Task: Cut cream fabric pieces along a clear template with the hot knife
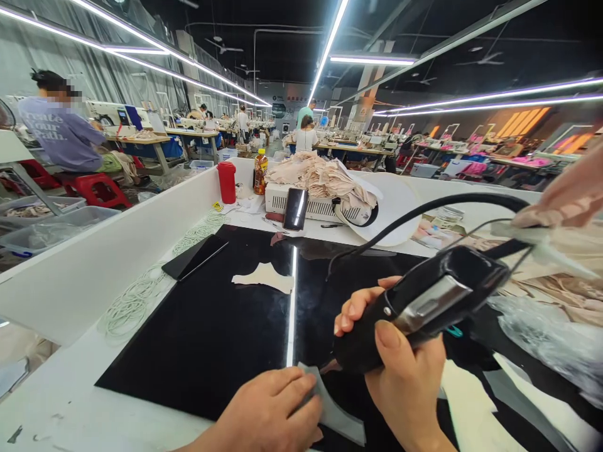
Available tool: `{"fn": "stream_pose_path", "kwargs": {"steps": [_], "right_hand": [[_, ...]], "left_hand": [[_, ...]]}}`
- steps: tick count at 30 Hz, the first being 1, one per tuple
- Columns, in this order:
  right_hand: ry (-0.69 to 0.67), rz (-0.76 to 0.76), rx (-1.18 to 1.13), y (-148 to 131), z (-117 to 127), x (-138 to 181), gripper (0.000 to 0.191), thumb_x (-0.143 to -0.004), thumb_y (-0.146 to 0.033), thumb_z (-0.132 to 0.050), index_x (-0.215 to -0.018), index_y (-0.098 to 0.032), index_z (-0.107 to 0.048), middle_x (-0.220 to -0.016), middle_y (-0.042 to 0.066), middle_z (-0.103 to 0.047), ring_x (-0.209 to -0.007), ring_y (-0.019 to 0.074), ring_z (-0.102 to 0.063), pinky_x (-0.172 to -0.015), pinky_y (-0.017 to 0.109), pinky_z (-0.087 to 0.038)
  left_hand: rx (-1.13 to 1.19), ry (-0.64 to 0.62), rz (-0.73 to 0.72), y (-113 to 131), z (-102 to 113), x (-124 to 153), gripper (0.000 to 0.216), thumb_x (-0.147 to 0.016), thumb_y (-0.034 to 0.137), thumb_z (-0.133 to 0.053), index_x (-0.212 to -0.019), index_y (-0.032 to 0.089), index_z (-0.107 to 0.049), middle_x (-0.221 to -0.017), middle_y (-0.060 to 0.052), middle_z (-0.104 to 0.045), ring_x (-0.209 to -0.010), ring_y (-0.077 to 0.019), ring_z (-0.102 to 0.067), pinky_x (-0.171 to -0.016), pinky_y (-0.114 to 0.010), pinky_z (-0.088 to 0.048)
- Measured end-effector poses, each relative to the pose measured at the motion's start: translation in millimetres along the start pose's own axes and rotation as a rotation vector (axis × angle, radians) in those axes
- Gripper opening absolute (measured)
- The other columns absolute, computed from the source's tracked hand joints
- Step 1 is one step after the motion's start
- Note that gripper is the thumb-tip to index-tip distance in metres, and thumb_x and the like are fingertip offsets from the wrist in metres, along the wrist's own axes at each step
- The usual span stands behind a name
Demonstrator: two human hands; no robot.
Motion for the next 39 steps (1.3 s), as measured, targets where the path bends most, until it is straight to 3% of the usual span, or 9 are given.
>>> {"fn": "stream_pose_path", "kwargs": {"steps": [3,12,24,31,36,39], "right_hand": [[0.023,-0.011,0.007,-10.9,12.8,4.7,0.031,-0.09,-0.039,-0.075,-0.114,-0.029,-0.057,-0.081,-0.002,-0.063,-0.065,0.0145,-0.061,-0.059,0.031,-0.057],[-0.007,-0.045,0.074,-33.5,38.6,26.1,0.034,-0.089,-0.044,-0.074,-0.117,-0.031,-0.058,-0.08,-0.001,-0.061,-0.065,0.0156,-0.058,-0.057,0.031,-0.057],[0.006,0.014,0.046,-25.2,39.2,33.8,0.033,-0.091,-0.04,-0.073,-0.119,-0.031,-0.058,-0.083,0.0,-0.063,-0.068,0.0159,-0.061,-0.061,0.033,-0.058],[0.029,0.014,0.058,-24.6,40.7,35.2,0.033,-0.091,-0.04,-0.072,-0.119,-0.03,-0.057,-0.083,0.0,-0.063,-0.068,0.0163,-0.061,-0.061,0.033,-0.058],[0.044,-0.002,0.064,-24.4,43.0,34.9,0.032,-0.091,-0.04,-0.071,-0.118,-0.031,-0.057,-0.081,-0.001,-0.061,-0.068,0.0166,-0.059,-0.061,0.034,-0.058],[0.053,-0.008,0.087,-22.1,44.8,35.4,0.034,-0.09,-0.041,-0.071,-0.119,-0.032,-0.056,-0.081,-0.001,-0.06,-0.069,0.0172,-0.057,-0.06,0.034,-0.057]], "left_hand": [[0.025,-0.054,0.005,1.1,5.5,1.1,0.025,-0.105,0.031,-0.051,-0.107,0.015,-0.069,-0.108,-0.007,-0.077,-0.097,-0.0195,-0.075,-0.087,-0.029,-0.065],[0.044,-0.156,0.029,0.9,14.7,-5.1,0.029,-0.107,0.026,-0.046,-0.109,0.014,-0.071,-0.114,-0.009,-0.076,-0.105,-0.0196,-0.073,-0.095,-0.032,-0.063],[0.001,-0.223,0.04,0.9,21.1,-16.2,0.038,-0.111,0.023,-0.033,-0.113,0.014,-0.069,-0.114,-0.004,-0.076,-0.109,-0.0164,-0.07,-0.102,-0.031,-0.057],[0.005,-0.207,0.027,2.9,18.2,-19.9,0.022,-0.106,0.025,-0.051,-0.115,0.013,-0.067,-0.115,-0.002,-0.072,-0.107,-0.0177,-0.065,-0.105,-0.034,-0.049],[0.079,-0.323,0.007,6.5,6.6,-39.9,0.019,-0.095,0.03,-0.071,-0.103,0.014,-0.066,-0.099,-0.001,-0.07,-0.092,-0.0164,-0.063,-0.089,-0.031,-0.054],[0.104,-0.303,0.009,8.6,-4.6,-44.9,0.018,-0.093,0.031,-0.074,-0.094,0.016,-0.065,-0.096,0.0,-0.069,-0.092,-0.0161,-0.063,-0.086,-0.03,-0.054]]}}
Point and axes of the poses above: each hand's wrist, its own x-axis away from the middle knuckle, its own z-axis out of the back of the hand, y = z × x, the point moved 1 cm from there along -x, towards the middle knuckle
